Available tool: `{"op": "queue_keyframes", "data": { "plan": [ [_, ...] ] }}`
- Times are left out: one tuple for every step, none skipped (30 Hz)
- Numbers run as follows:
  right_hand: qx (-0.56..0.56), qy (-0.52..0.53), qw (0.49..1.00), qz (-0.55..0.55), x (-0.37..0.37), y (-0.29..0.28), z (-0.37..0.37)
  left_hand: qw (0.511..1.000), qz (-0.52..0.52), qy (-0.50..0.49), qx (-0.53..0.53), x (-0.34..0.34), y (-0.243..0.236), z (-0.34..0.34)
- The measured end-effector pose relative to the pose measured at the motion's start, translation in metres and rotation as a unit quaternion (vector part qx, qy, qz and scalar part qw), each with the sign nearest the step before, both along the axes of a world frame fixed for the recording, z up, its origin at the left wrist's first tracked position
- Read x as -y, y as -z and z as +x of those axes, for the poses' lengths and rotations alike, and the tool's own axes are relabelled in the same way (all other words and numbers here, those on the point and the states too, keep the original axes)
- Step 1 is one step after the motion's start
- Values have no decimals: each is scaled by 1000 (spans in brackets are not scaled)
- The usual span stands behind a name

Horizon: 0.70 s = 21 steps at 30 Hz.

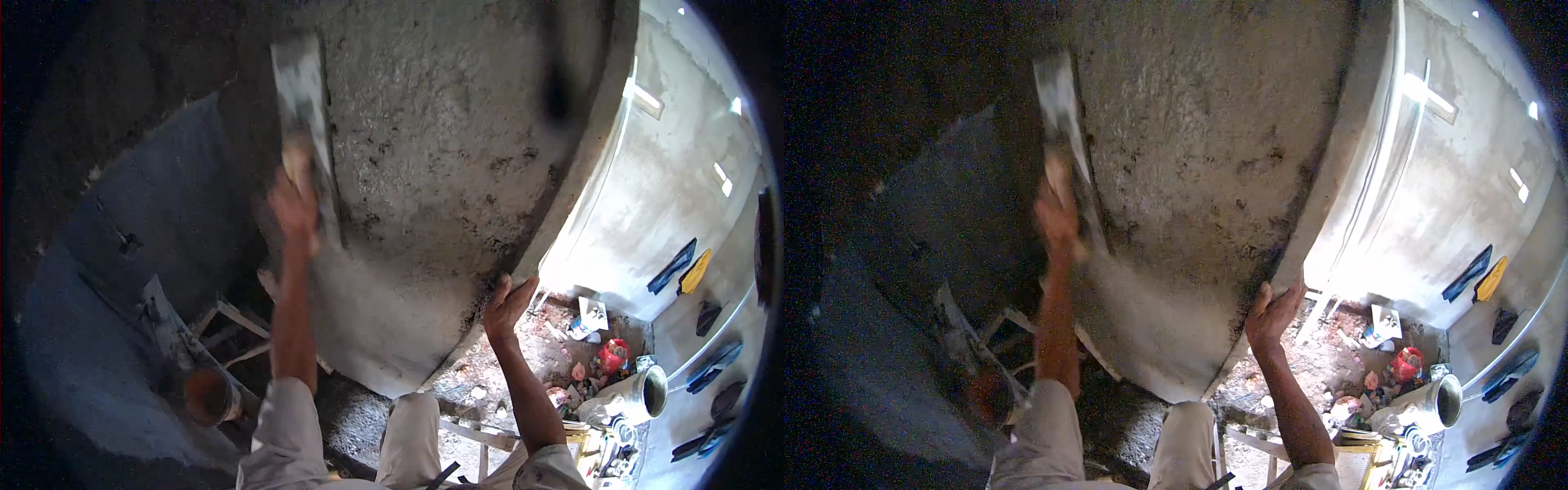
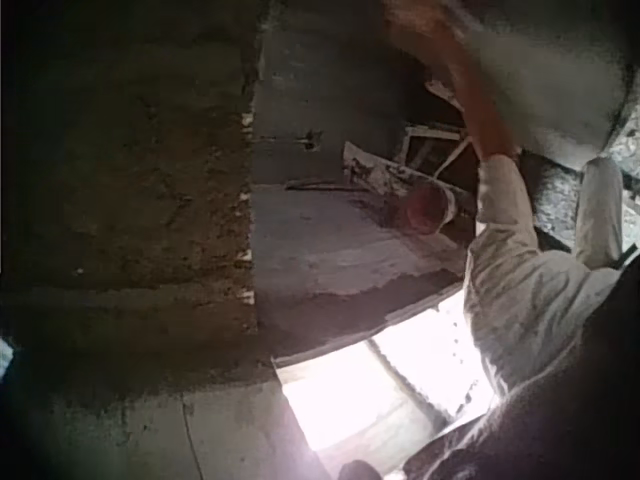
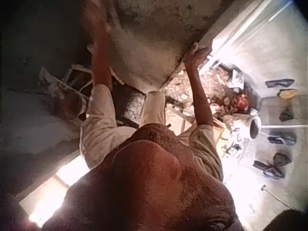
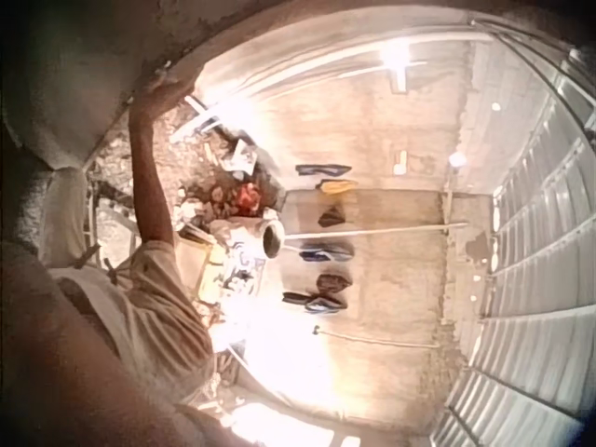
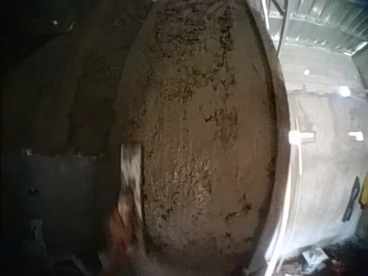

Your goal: The person applies mortar onto a wall using a trowel and smooths the plaster along the wall surface using a float.

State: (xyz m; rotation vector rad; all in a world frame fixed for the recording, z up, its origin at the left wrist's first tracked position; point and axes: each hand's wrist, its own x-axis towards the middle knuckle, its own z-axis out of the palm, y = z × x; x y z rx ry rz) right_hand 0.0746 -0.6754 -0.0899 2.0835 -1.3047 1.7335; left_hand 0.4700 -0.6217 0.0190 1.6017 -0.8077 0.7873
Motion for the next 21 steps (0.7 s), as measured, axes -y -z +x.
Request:
{"op": "queue_keyframes", "data": {
  "plan": [
    [9,-7,1000,0,-7,-8,9,999,-8,26,17,-10,41,-4],
    [46,-66,996,28,-18,-19,17,998,-13,56,31,-23,77,-8],
    [76,-113,989,51,-22,-26,17,997,5,53,-61,-29,92,-20],
    [78,-107,990,47,-22,-26,16,987,23,47,-152,-31,97,-30],
    [63,-94,993,37,-18,-21,18,987,21,53,-151,-29,90,-24],
    [51,-89,994,28,-15,-16,22,992,-25,46,-117,-34,75,-3],
    [21,-70,996,-42,-11,-10,25,994,-67,39,-83,-34,61,12],
    [21,-70,996,-41,-8,-9,24,995,-59,47,-61,-31,33,14],
    [22,-64,997,-34,-5,-8,19,996,-50,59,-42,-28,-3,11],
    [29,-69,997,-23,-8,-7,22,999,-36,29,2,-27,-34,11],
    [27,-70,997,-18,-8,-11,23,999,-21,2,42,-22,-55,2],
    [34,-79,996,-26,-10,-20,21,999,12,12,31,-24,-68,-18],
    [39,-84,995,-34,-12,-25,15,999,46,25,16,-18,-72,-46],
    [31,-73,996,-30,-8,-25,3,996,80,49,-5,-9,-56,-83],
    [28,-75,996,-26,-7,-30,-3,992,111,66,-17,-19,-43,-112],
    [30,-83,996,-25,-10,-34,-2,988,143,60,-6,-24,-11,-117],
    [35,-89,995,-26,-15,-35,4,983,176,51,5,-19,39,-113],
    [33,-106,994,23,-25,-34,15,983,177,23,-32,-23,97,-93],
    [28,-119,990,69,-33,-32,26,982,174,-1,-69,-28,131,-72],
    [15,-113,987,110,-29,-31,24,983,170,13,-70,-23,125,-74],
    [8,-104,992,74,-27,-29,19,996,69,46,-39,-24,109,-83]
  ]
}}
